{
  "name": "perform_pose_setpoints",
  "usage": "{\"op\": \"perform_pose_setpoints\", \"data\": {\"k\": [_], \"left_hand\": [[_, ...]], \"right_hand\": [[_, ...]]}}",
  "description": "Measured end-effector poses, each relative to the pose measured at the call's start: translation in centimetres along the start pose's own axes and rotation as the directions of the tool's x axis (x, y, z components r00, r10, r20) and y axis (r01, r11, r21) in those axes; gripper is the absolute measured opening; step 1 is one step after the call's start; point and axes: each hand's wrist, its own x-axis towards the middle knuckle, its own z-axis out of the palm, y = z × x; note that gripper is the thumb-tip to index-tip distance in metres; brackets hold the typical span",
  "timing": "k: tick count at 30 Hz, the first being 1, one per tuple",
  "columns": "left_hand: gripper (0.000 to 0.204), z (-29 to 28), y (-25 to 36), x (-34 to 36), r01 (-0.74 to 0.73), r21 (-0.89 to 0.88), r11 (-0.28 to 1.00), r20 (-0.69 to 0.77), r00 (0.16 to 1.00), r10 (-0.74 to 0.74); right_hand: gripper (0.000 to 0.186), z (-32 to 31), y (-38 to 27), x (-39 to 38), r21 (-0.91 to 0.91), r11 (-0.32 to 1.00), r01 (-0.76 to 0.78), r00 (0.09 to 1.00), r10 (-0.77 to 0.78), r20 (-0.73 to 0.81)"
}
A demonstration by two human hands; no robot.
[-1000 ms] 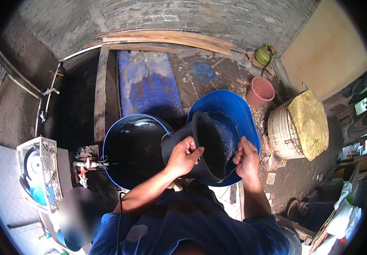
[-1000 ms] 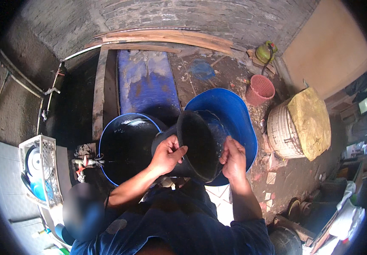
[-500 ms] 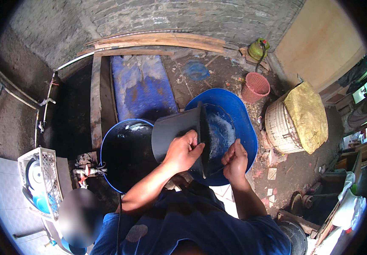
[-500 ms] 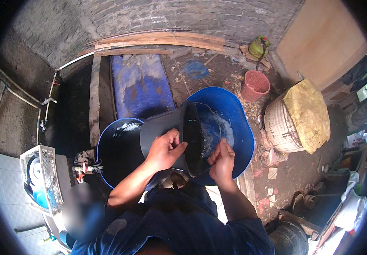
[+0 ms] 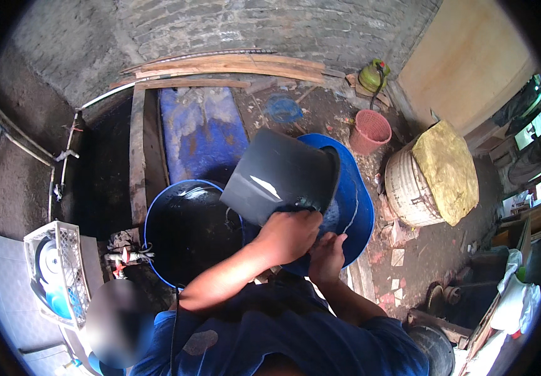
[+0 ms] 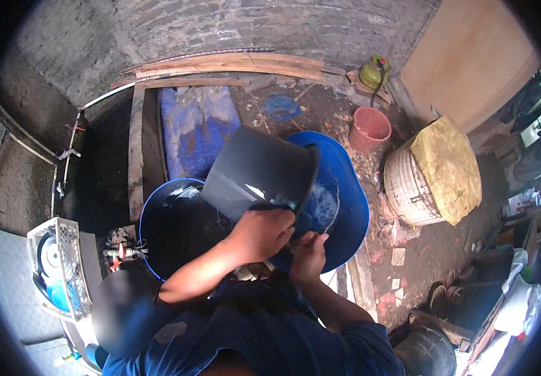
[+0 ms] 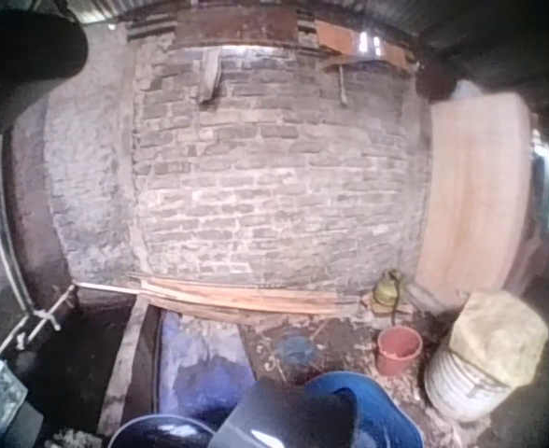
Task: The person stirs a grainy mixture in a large ceramic jar, adds water from a bucket, covers the jar with a sack, and then scoops some of the mixture into a woven tray. The person also moves buckets and handles a wooden stick during the process.
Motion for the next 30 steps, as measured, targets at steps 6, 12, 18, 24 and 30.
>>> {"op": "perform_pose_setpoints", "data": {"k": [6, 12, 18, 24, 30], "left_hand": [[0.009, -0.2, 0.6, -1.1, -0.133, 0.104, 0.986, 0.032, 0.991, 0.130], [0.018, -5.3, -4.8, -3.9, 0.096, -0.165, 0.982, -0.315, 0.938, -0.144], [0.016, -9.5, -11.0, -11.6, 0.006, -0.819, 0.574, -0.380, 0.744, -0.549], [0.010, -11.8, -14.5, -20.6, -0.161, -0.845, 0.510, -0.520, 0.472, -0.712], [0.015, -8.0, -21.0, -30.6, 0.321, -0.620, 0.716, -0.766, -0.048, -0.641]], "right_hand": [[0.060, 0.5, 1.3, -0.4, 0.139, 0.985, -0.101, 0.995, 0.103, -0.011], [0.033, 1.9, -1.0, 3.6, -0.431, 0.855, 0.290, 0.941, -0.170, 0.294], [0.043, 5.9, -0.8, 8.3, -0.527, 0.815, -0.240, 0.937, 0.337, 0.094], [0.061, 14.5, 6.2, 9.3, -0.470, 0.749, -0.468, 0.725, 0.629, 0.281], [0.058, 25.4, 14.9, 10.0, -0.665, 0.713, -0.221, 0.746, 0.563, 0.355]]}}
